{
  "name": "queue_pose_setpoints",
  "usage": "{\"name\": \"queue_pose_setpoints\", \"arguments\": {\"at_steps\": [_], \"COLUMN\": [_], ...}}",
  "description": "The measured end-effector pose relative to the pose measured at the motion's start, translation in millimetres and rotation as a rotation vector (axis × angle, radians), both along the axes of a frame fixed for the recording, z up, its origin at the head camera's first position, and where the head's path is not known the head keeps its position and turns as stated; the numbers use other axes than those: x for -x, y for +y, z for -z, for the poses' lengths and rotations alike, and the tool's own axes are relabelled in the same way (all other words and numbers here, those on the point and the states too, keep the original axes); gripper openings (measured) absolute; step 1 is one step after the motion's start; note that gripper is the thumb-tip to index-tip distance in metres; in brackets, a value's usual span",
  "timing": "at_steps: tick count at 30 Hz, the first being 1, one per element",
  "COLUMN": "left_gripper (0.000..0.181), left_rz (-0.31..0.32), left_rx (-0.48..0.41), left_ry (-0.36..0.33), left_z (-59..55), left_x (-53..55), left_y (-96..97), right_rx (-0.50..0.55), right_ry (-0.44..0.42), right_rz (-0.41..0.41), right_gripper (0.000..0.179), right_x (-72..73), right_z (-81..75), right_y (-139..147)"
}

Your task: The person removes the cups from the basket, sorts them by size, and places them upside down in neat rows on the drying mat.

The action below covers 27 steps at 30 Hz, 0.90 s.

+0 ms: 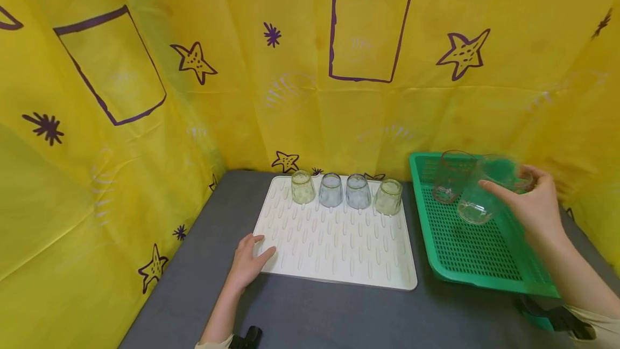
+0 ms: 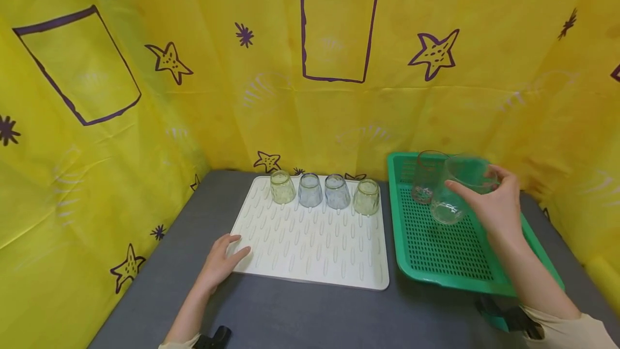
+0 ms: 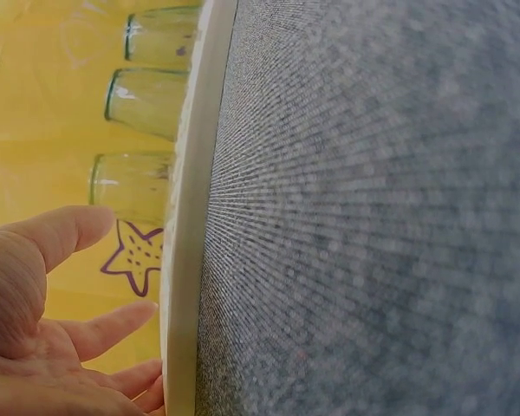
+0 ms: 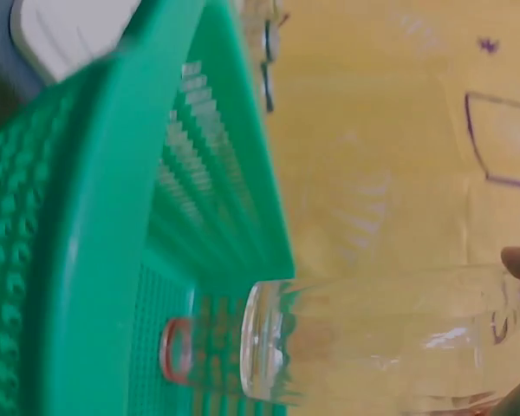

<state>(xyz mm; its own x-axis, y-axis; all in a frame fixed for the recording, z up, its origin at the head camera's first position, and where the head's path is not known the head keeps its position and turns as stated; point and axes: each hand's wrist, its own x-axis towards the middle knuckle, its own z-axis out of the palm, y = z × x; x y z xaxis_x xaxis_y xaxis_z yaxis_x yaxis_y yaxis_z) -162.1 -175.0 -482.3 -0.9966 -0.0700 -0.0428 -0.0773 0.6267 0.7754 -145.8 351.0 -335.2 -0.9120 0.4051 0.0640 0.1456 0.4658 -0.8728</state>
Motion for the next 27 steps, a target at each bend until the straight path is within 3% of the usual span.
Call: {"name": "queue_pose_setpoints", "arguments": {"at_steps": [8, 19, 27], "left_gripper": [0.057, 0.059, 0.058], "left_rz": [-0.001, -0.006, 0.015], "left_rx": [-0.006, -0.043, -0.063], "left_ry": [-0.008, 0.000, 0.080], "left_z": [-1.7, -2.6, -12.7], "left_x": [-0.9, -0.6, -7.6], "left_y": [0.1, 2.1, 18.7], "right_rx": [0.005, -0.003, 0.054], "right_ry": [0.056, 0.079, 0.082], "right_rz": [-0.082, -0.253, -0.384], "right_gripper": [0.081, 0.084, 0.086], "right_x": [-11.0, -24.6, -32.4], "right_z": [-0.1, -1.1, -0.9], "right_y": [-30, -81, -111]}}
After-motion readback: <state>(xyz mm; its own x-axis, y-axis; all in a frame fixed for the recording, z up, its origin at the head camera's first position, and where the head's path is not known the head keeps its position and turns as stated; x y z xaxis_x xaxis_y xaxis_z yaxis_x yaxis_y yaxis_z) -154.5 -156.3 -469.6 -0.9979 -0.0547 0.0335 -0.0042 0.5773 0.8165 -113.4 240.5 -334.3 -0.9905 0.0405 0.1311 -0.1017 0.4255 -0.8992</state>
